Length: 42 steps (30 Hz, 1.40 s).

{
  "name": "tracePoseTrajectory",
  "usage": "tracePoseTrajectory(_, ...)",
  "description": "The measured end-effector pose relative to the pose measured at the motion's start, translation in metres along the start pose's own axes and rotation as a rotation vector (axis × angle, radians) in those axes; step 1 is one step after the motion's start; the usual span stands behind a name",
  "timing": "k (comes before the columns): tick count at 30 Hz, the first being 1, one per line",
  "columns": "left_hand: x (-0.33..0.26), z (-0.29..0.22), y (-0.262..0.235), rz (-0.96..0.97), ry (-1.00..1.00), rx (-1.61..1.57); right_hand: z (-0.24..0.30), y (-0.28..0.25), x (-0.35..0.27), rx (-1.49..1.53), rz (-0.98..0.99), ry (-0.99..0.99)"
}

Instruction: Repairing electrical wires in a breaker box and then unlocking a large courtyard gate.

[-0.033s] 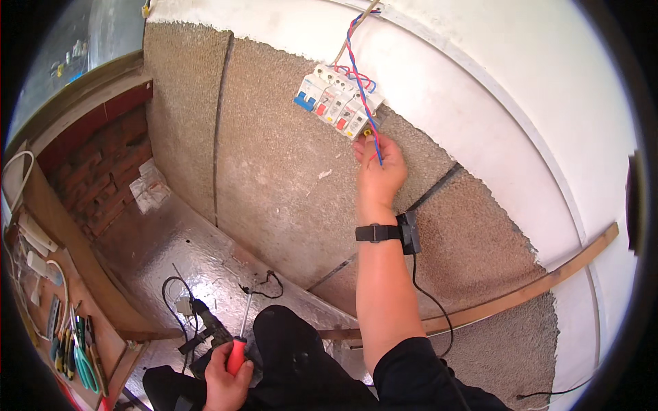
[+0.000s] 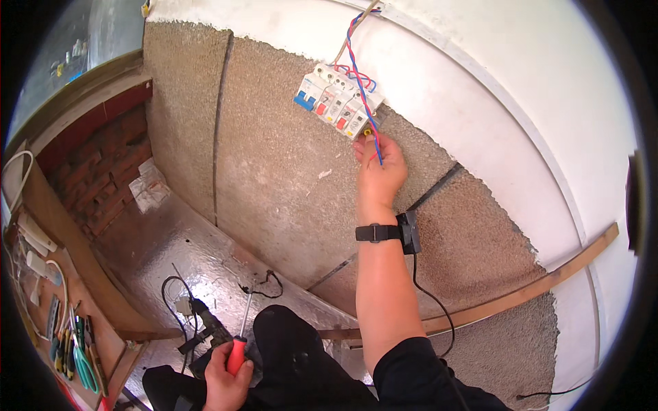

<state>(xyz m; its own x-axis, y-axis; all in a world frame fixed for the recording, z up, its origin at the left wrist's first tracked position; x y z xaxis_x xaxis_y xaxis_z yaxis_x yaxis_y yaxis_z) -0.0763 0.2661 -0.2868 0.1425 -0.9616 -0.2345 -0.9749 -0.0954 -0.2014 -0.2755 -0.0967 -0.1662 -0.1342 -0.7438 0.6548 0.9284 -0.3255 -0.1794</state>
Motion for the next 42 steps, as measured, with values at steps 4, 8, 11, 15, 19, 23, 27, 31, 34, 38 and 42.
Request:
tracePoseTrajectory(4, 0.004, -0.001, 0.0, 0.028, -0.003, 0.011, -0.005, 0.002, 0.001, 0.026, -0.072, 0.017)
tracePoseTrajectory(8, 0.007, -0.008, 0.001, 0.045, -0.043, -0.018, -0.004, 0.004, 0.002, -0.063, -0.137, -0.023)
tracePoseTrajectory(11, 0.007, -0.009, 0.001, 0.049, -0.034, -0.038, -0.002, 0.002, 0.003, -0.139, -0.154, -0.059)
tracePoseTrajectory(15, 0.008, -0.006, 0.002, 0.045, 0.0, -0.011, -0.002, 0.007, 0.003, -0.104, -0.17, -0.07)
tracePoseTrajectory(19, 0.009, 0.019, 0.01, -0.028, 0.132, 0.086, -0.002, 0.011, 0.001, -0.123, -0.181, -0.077)
tracePoseTrajectory(23, 0.005, 0.003, 0.008, -0.014, 0.073, 0.066, -0.002, 0.003, 0.003, -0.149, -0.186, -0.062)
tracePoseTrajectory(27, 0.003, -0.016, 0.0, 0.015, 0.005, 0.013, -0.005, 0.007, -0.007, 0.005, -0.143, 0.025)
tracePoseTrajectory(31, 0.012, -0.001, 0.009, -0.149, 0.116, -0.079, 0.004, 0.003, -0.017, 0.092, -0.036, 0.216)
tracePoseTrajectory(34, 0.033, -0.007, -0.004, -0.196, 0.205, 0.147, 0.008, -0.003, -0.019, 0.107, 0.025, 0.178)
tracePoseTrajectory(38, 0.077, -0.05, -0.012, -0.234, 0.306, -0.139, 0.01, -0.018, -0.014, 0.053, 0.137, 0.093)
tracePoseTrajectory(42, 0.135, -0.134, -0.01, -0.157, 0.497, -0.24, 0.004, -0.024, -0.01, -0.044, 0.183, -0.081)
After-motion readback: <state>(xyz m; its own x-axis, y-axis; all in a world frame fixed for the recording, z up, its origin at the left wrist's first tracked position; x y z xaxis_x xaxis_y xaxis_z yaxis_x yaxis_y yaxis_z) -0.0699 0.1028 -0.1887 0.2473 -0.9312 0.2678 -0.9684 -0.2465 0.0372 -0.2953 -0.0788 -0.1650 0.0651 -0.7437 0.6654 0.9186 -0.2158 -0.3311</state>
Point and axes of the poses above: each hand's wrist, its own x-axis towards the middle knuckle, its own y-axis out of the palm, z = x × y, the point moved 1 cm from there along x, towards the middle knuckle, and after that the axes turned 9 degrees about z, right-handed, at the moved point
